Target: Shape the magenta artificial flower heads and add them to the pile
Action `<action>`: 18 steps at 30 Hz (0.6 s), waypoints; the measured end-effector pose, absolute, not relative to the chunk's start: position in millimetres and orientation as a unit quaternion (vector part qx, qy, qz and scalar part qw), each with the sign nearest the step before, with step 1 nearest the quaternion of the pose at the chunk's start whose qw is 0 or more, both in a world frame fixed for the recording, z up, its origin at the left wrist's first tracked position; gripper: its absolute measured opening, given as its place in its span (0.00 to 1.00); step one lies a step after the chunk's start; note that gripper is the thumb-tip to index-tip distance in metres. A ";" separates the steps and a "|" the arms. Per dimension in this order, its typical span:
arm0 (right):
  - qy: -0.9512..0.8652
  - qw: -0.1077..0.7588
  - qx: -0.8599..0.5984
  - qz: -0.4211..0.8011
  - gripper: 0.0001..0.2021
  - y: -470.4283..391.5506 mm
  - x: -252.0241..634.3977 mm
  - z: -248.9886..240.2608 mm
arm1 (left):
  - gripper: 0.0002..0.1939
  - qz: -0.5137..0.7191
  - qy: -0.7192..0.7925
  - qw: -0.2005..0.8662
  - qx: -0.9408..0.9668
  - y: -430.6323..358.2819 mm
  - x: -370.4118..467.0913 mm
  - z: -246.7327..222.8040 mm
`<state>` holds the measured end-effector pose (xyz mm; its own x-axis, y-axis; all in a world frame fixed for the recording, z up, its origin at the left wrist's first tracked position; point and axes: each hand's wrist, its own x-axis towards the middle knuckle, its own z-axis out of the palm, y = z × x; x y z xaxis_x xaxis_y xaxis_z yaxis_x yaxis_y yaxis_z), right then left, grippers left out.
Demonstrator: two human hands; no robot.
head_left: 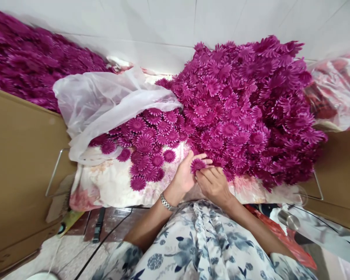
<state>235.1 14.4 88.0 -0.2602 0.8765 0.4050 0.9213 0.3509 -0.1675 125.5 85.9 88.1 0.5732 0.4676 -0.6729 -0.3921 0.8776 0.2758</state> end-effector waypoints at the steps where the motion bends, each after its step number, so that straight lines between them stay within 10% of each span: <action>1: -0.802 0.222 -0.553 -0.039 0.08 17.7 232.6 88.6 | 0.21 0.272 0.398 0.874 0.060 89.1 128.1 90.2; 11: -0.718 0.394 -0.570 0.070 0.13 46.5 253.2 112.2 | 0.28 0.456 0.428 0.767 0.142 112.1 133.9 92.9; 18: -0.625 0.446 -0.624 0.143 0.24 114.3 247.4 121.5 | 0.11 0.525 0.382 0.719 0.250 104.2 164.6 111.8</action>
<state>247.4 114.3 121.5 0.1767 0.9088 0.3781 0.6531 0.1791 -0.7358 164.6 104.2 111.8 0.1573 0.9449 -0.2871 -0.5632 0.3247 0.7599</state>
